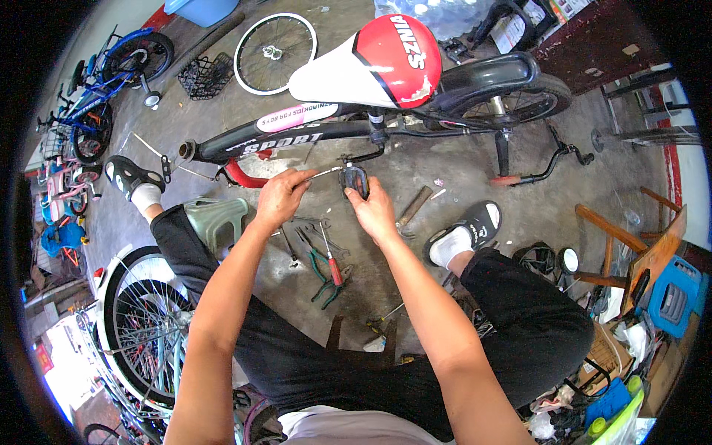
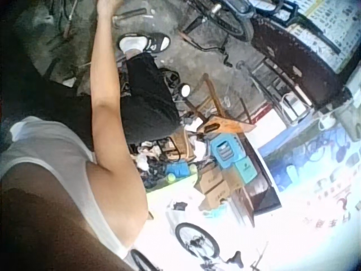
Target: The person rolls up a bicycle inner tube by hand, inserts a metal valve stem through the hole in a small wheel rim, and then fits a pedal onto the bicycle frame using a wrench.
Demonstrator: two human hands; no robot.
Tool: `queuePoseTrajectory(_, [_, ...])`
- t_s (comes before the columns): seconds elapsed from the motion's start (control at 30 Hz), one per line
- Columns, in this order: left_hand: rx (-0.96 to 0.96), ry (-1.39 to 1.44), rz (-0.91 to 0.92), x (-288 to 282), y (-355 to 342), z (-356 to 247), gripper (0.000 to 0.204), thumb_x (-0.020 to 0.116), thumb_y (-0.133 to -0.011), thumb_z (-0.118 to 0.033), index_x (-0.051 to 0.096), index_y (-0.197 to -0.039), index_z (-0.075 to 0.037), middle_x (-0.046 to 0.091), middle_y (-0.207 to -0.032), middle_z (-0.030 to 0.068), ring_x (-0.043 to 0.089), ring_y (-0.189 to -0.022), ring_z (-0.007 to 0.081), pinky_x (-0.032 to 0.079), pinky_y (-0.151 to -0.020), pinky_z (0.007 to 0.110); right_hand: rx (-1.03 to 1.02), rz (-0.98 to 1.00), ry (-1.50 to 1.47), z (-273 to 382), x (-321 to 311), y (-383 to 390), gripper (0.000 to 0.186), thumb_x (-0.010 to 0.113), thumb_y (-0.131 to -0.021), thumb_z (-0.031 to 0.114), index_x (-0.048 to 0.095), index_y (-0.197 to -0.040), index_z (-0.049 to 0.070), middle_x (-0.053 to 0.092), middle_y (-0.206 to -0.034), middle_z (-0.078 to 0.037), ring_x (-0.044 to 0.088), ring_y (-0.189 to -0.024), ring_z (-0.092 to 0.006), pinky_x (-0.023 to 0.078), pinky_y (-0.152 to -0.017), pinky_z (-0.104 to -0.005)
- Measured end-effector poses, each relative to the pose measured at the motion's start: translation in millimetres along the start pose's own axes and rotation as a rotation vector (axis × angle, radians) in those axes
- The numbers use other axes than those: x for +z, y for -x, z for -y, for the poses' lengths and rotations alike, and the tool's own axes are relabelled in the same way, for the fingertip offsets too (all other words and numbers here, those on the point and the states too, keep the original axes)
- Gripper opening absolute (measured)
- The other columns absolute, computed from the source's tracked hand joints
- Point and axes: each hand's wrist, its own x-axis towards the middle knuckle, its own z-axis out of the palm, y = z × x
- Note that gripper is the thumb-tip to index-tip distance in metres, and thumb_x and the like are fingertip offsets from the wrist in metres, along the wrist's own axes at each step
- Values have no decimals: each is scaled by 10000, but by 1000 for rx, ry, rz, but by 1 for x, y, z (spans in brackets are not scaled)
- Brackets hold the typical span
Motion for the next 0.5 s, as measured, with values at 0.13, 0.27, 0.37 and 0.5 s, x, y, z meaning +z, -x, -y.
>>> queuePoseTrajectory(0.13, [69, 32, -16, 3, -15, -5, 298, 650, -946, -197, 736, -1232, -204, 689, -937, 109, 677, -924, 339, 534, -802, 441, 14, 14, -15, 0, -2, 3, 391, 740, -910, 350, 596, -1043, 12, 698, -920, -204, 680, -878, -366, 508, -786, -446])
queuePoseTrajectory(0.27, [69, -8, 5, 3, -18, -4, 293, 658, -945, -197, 738, -1227, -194, 690, -931, 104, 677, -922, 330, 535, -798, 437, 29, 41, 34, 2, -6, 6, 423, 737, -919, 379, 602, -1064, 6, 698, -924, -181, 676, -843, -341, 516, -779, -433])
queuePoseTrajectory(0.37, [28, 95, -19, -2, -17, 2, 278, 643, -964, -177, 730, -1226, -144, 713, -954, 104, 699, -868, 286, 548, -750, 418, -84, -99, 55, 7, -9, 11, 408, 725, -940, 370, 624, -1109, 13, 703, -935, -145, 676, -816, -281, 531, -774, -405])
queuePoseTrajectory(0.5, [-384, 746, -1, 2, 6, -1, 283, 588, -1014, -153, 681, -1255, -39, 747, -976, 112, 689, -764, 196, 565, -669, 347, -212, -389, 55, 35, -31, 16, 285, 694, -979, 294, 677, -1090, 32, 710, -934, -102, 673, -784, -197, 548, -755, -350])
